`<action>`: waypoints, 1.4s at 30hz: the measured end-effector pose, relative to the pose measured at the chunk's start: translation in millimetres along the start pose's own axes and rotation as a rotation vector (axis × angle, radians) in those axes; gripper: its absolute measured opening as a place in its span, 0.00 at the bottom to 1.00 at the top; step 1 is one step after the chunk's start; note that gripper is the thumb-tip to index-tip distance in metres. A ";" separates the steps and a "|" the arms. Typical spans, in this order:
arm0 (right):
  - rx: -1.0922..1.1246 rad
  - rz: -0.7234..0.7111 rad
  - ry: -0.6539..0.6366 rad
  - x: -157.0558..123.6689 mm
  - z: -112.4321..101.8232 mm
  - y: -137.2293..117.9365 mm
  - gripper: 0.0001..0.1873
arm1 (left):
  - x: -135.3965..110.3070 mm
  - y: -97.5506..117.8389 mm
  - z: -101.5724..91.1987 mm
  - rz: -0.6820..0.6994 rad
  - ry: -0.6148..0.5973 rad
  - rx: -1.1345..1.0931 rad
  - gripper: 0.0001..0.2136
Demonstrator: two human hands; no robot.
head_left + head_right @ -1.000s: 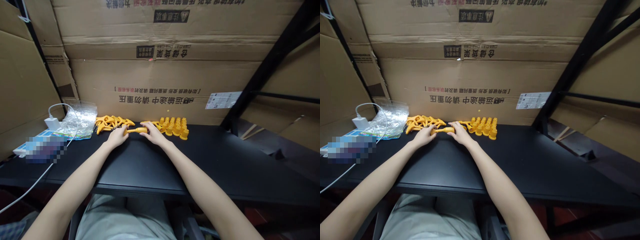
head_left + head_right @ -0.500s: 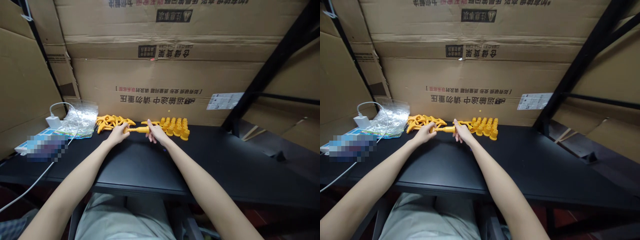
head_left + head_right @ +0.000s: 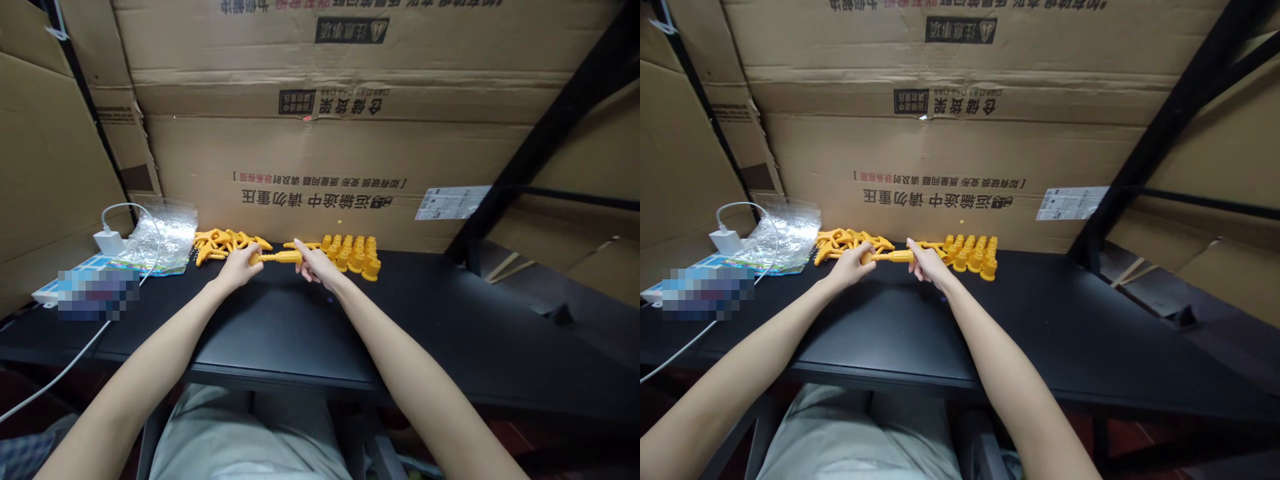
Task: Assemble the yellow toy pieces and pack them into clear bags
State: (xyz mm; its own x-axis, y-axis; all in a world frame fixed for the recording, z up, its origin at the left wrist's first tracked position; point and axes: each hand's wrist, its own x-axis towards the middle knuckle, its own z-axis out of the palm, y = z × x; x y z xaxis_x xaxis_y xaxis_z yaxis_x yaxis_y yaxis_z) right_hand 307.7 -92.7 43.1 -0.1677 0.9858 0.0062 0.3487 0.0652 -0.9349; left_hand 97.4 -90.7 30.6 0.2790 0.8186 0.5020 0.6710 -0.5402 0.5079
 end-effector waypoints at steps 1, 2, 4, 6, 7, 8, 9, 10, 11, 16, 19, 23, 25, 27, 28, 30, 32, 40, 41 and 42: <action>-0.012 0.018 0.008 -0.3 0.5 -1.0 0.37 | 0.5 0.1 0.0 -0.004 0.001 0.001 0.07; -0.015 0.033 -0.004 -0.4 0.0 -1.4 0.38 | 1.1 -0.5 0.0 -0.012 0.002 0.002 0.06; 0.000 0.025 -0.058 0.4 -3.5 -0.3 0.35 | 2.8 -3.3 0.0 -0.032 -0.002 0.004 0.06; 0.040 -0.056 -0.118 2.3 -8.2 3.4 0.25 | 4.4 -6.8 -0.4 -0.044 -0.006 0.002 0.06; 0.058 -0.113 -0.142 3.6 -10.4 6.0 0.25 | 5.0 -8.4 -0.6 -0.044 -0.006 0.001 0.06; 0.069 -0.170 -0.159 5.1 -12.1 8.8 0.28 | 5.4 -9.7 -0.9 -0.042 -0.005 0.001 0.06; 0.073 -0.215 -0.171 6.7 -13.2 11.6 0.30 | 5.6 -10.8 -1.1 -0.038 -0.003 0.002 0.07; 0.070 -0.246 -0.178 8.3 -13.8 14.3 0.30 | 5.5 -11.7 -1.2 -0.035 -0.002 0.001 0.08; 0.064 -0.264 -0.182 9.8 -14.0 16.6 0.28 | 5.4 -12.4 -1.2 -0.033 -0.003 -0.003 0.09; 0.068 -0.287 -0.174 14.9 -13.4 22.0 0.26 | 4.2 -15.3 0.4 -0.017 -0.018 -0.098 0.11; 0.082 -0.278 -0.170 15.3 -13.8 22.0 0.26 | 4.0 -17.0 1.7 -0.011 -0.023 -0.161 0.11; 0.100 -0.262 -0.166 13.9 -13.9 21.1 0.26 | 3.9 -16.9 1.8 -0.007 -0.010 -0.201 0.12; 0.107 -0.245 -0.150 12.6 -12.3 19.8 0.24 | 3.5 -15.7 1.2 -0.004 -0.001 -0.199 0.12; 0.112 -0.205 -0.126 11.1 -9.0 17.4 0.21 | 3.1 -14.4 0.5 0.003 0.007 -0.183 0.11; 0.113 -0.173 -0.115 10.2 -6.8 15.9 0.23 | 3.0 -13.8 0.2 0.009 0.008 -0.173 0.11; 0.110 -0.098 -0.080 8.4 -2.2 12.2 0.28 | 2.8 -13.1 -0.1 0.022 0.010 -0.154 0.11; 0.097 -0.042 -0.033 7.0 1.0 8.6 0.32 | 3.1 -13.3 0.2 0.029 0.014 -0.141 0.11; 0.109 -0.157 -0.137 4.6 -13.5 7.5 0.26 | 4.3 -15.1 0.7 0.002 -0.001 -0.186 0.11; 0.114 -0.188 -0.155 4.8 -15.2 8.7 0.28 | 4.4 -15.1 0.5 0.004 0.005 -0.182 0.11; 0.114 -0.207 -0.165 5.1 -16.3 9.9 0.29 | 4.4 -15.0 0.4 0.008 0.008 -0.177 0.11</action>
State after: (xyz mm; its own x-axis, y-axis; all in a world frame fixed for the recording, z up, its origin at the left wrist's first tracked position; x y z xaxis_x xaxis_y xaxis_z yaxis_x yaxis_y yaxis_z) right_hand 325.3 -84.5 39.6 -0.3752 0.9144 0.1521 0.1867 0.2353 -0.9538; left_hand 88.9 -79.0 24.9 0.2776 0.8130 0.5119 0.5375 -0.5731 0.6186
